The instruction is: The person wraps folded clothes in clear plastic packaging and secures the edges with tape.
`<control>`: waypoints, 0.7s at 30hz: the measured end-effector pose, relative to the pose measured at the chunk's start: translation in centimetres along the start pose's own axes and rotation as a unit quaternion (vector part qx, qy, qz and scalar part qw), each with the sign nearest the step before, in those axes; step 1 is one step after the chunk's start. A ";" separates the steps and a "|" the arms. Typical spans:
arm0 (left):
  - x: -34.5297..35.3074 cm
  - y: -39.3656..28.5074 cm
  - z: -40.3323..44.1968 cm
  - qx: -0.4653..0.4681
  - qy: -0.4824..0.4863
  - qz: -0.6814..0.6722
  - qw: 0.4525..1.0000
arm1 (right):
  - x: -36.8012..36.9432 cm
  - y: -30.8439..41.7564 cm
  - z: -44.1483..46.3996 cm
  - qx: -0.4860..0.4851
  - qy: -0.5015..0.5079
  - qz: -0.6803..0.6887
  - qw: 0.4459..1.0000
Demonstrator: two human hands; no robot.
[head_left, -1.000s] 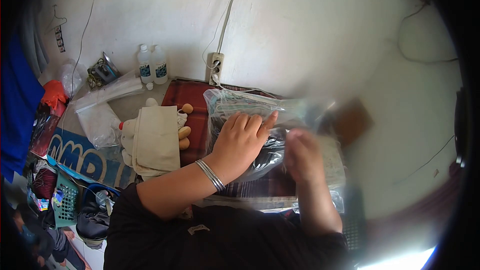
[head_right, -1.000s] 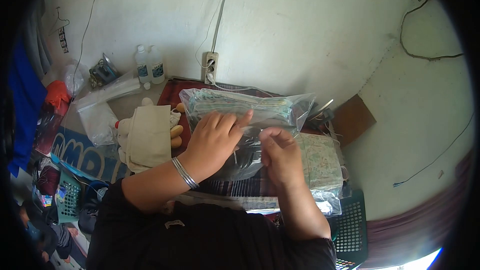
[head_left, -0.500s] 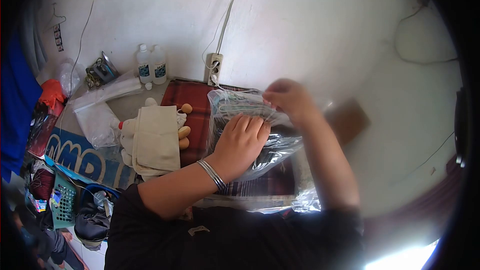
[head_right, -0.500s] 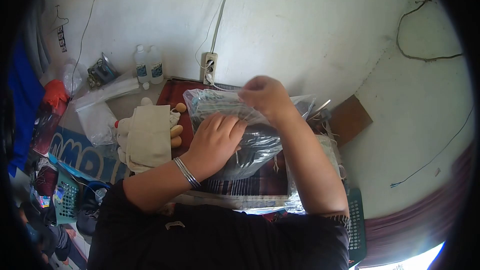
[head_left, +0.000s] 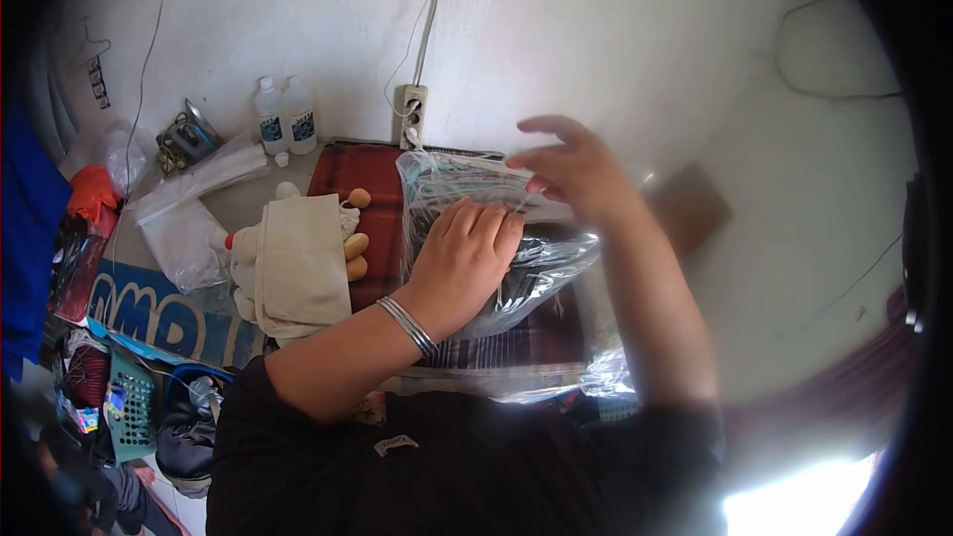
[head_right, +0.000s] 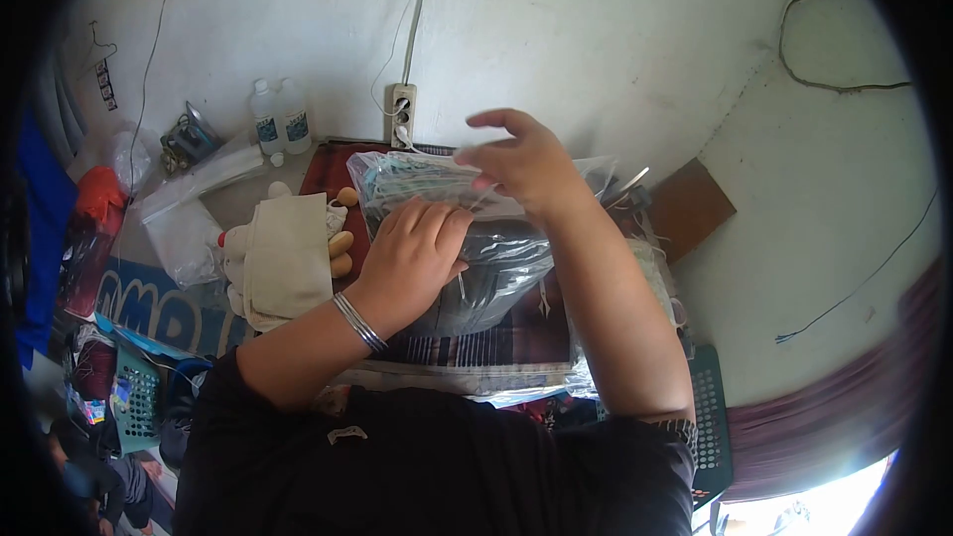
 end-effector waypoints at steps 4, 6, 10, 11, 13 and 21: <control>-0.3 -0.1 0.0 0.002 -0.004 -0.005 1.000 | 0.9 0.7 -0.2 0.015 0.081 0.159 0.984; -0.3 -0.1 -0.1 -0.001 -0.001 0.000 1.000 | 0.7 -0.2 -0.8 0.111 0.159 0.218 0.956; 0.0 0.0 -0.3 0.002 -0.016 0.000 1.000 | -1.7 -2.5 -1.6 0.132 0.211 0.266 0.931; -0.1 0.0 -0.4 0.000 -0.016 0.001 1.000 | -2.1 -2.7 -1.9 0.139 0.208 0.267 0.931; -0.2 -0.1 -0.3 -0.003 -0.011 -0.001 1.000 | -2.8 -3.3 -2.2 0.147 0.208 0.256 0.933; -0.2 -0.2 -0.4 0.000 0.003 0.000 1.000 | -3.2 -3.2 -2.7 0.175 0.180 0.186 0.950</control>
Point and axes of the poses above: each hand's wrist, its own z-axis towards the middle knuckle, its own x-axis out of the palm, y = z × x, the point moved 3 cm from there along z, towards the middle knuckle, and after that the axes turned 4 degrees about x, right-handed, at the moved point
